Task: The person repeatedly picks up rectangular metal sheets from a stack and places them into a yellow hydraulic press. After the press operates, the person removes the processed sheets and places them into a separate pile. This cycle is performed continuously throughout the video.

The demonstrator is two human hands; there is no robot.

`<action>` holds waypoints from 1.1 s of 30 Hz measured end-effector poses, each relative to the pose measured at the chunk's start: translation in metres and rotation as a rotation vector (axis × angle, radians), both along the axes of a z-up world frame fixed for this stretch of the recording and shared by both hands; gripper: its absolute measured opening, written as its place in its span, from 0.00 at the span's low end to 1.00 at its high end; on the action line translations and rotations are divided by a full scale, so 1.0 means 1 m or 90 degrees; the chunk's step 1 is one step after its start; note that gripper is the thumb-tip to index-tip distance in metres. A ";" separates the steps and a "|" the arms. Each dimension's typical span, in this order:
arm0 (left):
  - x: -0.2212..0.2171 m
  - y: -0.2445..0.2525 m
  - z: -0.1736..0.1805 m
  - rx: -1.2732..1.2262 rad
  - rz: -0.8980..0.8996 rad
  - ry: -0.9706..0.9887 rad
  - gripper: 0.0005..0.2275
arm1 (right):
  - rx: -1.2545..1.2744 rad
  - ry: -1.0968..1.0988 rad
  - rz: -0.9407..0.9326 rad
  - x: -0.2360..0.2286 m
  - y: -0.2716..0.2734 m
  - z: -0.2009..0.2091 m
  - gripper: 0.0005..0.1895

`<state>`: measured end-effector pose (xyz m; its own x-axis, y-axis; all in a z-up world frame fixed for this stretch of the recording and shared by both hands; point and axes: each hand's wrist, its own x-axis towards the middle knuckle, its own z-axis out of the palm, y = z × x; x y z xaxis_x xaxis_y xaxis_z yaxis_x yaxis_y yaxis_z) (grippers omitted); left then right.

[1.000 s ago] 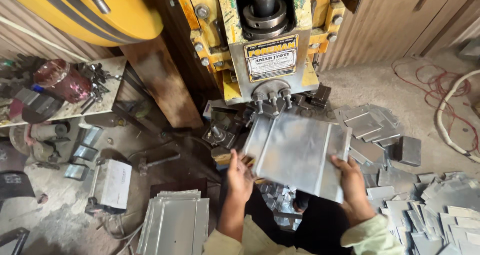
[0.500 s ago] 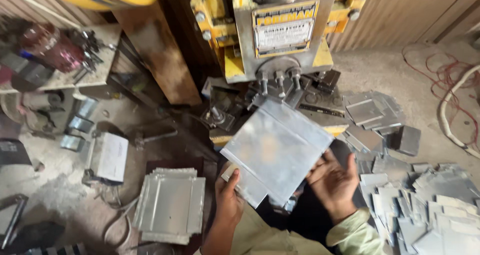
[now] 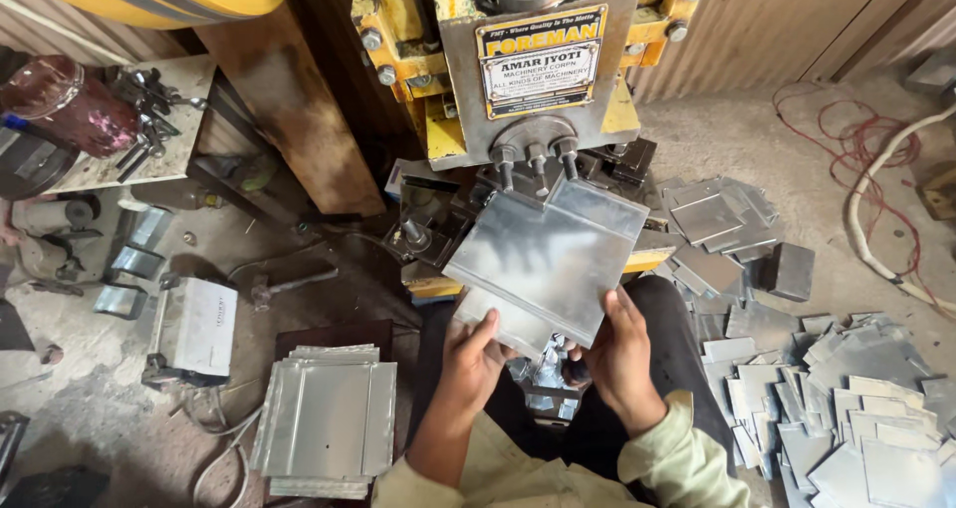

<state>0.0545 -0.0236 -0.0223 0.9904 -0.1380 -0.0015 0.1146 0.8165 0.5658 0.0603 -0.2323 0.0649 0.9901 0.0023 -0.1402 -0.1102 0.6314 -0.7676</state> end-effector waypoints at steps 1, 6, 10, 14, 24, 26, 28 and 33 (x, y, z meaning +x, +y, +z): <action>0.006 -0.005 0.011 -0.016 -0.012 -0.062 0.17 | 0.001 -0.010 0.000 0.004 -0.001 -0.001 0.25; 0.006 -0.014 0.066 0.058 0.022 0.037 0.22 | -0.007 0.003 0.003 0.008 -0.005 -0.001 0.24; 0.006 -0.016 0.072 0.054 0.026 0.024 0.22 | -0.001 0.002 0.000 0.008 -0.005 -0.004 0.23; 0.006 -0.016 0.075 0.054 0.024 0.029 0.23 | 0.016 0.005 0.001 0.009 -0.006 -0.008 0.23; 0.007 -0.015 0.060 0.035 0.035 -0.021 0.20 | 0.010 -0.006 0.006 0.010 -0.007 -0.013 0.21; 0.008 -0.016 0.063 0.032 0.037 -0.008 0.20 | 0.001 0.005 0.003 0.010 -0.006 -0.012 0.22; 0.008 -0.016 0.064 0.035 0.035 0.042 0.21 | -0.002 0.009 0.008 0.010 -0.007 -0.009 0.22; 0.010 -0.009 0.047 0.001 -0.047 0.003 0.19 | 0.024 0.048 0.038 0.010 -0.006 0.004 0.23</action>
<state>0.0645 -0.0326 0.0249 0.9777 -0.2099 -0.0061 0.1764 0.8050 0.5664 0.0702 -0.2387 0.0691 0.9748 0.0681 -0.2123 -0.2048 0.6498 -0.7320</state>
